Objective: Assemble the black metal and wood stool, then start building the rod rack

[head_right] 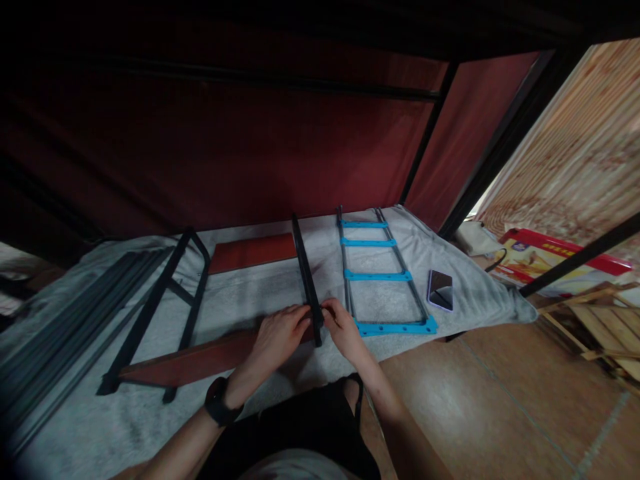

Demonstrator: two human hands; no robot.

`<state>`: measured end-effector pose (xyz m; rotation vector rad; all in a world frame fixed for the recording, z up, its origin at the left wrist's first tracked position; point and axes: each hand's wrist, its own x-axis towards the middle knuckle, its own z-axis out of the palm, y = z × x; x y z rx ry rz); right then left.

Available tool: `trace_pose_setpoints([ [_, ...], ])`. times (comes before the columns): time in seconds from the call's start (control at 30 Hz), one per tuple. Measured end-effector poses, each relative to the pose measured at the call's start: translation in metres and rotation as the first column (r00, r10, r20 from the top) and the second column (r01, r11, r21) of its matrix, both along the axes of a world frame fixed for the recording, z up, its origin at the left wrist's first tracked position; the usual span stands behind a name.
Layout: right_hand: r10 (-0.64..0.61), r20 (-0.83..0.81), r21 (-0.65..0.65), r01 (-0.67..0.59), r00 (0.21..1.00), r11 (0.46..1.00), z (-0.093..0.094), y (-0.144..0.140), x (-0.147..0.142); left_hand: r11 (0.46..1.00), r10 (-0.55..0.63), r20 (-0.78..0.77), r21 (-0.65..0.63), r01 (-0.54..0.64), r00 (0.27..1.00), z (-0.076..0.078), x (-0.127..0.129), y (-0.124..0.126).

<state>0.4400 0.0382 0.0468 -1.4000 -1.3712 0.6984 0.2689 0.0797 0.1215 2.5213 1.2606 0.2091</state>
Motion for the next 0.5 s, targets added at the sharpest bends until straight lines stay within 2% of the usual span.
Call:
trace_pose_setpoints([
  [0.1, 0.011, 0.032, 0.033, -0.012, 0.999, 0.999, -0.0017, -0.0008, 0.0009, 1.000, -0.002, 0.002, -0.012, 0.002, 1.000, 0.0004, 0.0007, 0.0002],
  [0.27, 0.061, 0.091, -0.028, -0.058, 0.994, 0.998, 0.0025, 0.0031, 0.0051, 1.000, -0.015, 0.005, -0.005, 0.015, 1.000, -0.0011, 0.0024, 0.0004],
  [0.5, 0.076, -0.090, -0.096, -0.085, 0.993, 0.992, 0.0004, 0.0091, 0.0021, 1.000, -0.019, 0.011, 0.006, 0.019, 1.000, -0.0025, 0.0033, 0.0004],
])
